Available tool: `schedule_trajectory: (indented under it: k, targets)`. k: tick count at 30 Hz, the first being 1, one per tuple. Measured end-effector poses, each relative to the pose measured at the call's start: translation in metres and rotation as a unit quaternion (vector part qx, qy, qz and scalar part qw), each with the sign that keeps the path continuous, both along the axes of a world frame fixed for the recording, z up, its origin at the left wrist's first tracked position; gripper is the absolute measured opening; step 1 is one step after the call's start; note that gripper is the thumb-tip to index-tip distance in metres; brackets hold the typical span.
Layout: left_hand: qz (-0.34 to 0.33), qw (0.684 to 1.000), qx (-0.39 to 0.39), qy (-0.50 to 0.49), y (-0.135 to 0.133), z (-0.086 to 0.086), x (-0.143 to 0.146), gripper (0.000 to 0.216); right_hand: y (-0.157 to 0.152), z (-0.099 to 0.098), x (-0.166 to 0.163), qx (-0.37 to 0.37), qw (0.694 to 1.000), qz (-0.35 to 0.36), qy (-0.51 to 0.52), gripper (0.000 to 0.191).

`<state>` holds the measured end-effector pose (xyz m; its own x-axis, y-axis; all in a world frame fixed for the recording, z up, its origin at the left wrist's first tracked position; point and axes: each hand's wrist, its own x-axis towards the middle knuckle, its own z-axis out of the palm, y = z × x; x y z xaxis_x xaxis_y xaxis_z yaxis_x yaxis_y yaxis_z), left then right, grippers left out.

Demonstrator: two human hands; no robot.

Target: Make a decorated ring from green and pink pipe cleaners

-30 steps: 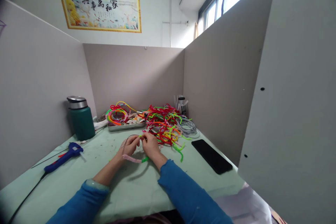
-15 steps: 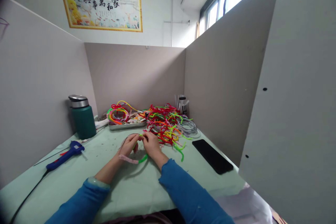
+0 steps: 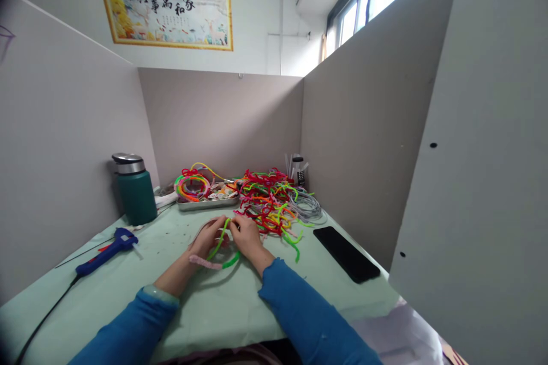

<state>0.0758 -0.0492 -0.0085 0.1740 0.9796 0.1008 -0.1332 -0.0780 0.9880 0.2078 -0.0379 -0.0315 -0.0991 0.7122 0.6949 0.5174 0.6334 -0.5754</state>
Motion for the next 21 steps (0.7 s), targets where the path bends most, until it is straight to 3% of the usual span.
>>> schedule_trajectory:
  k: [6, 15, 21]
  targets:
    - [0.035, 0.999, -0.007, 0.03, 0.007, -0.003, -0.004, 0.038, -0.002, 0.0, -0.001, -0.014, 1.0, -0.016, -0.015, 0.028]
    - [0.004, 0.994, 0.022, 0.105, -0.007, 0.01, -0.002, 0.044, 0.005, -0.002, 0.001, -0.067, 0.997, -0.034, 0.029, 0.035]
    - [0.007, 0.994, 0.008, 0.105, -0.003, 0.007, -0.005, 0.045, 0.007, -0.005, 0.001, -0.05, 0.997, -0.045, 0.022, 0.034]
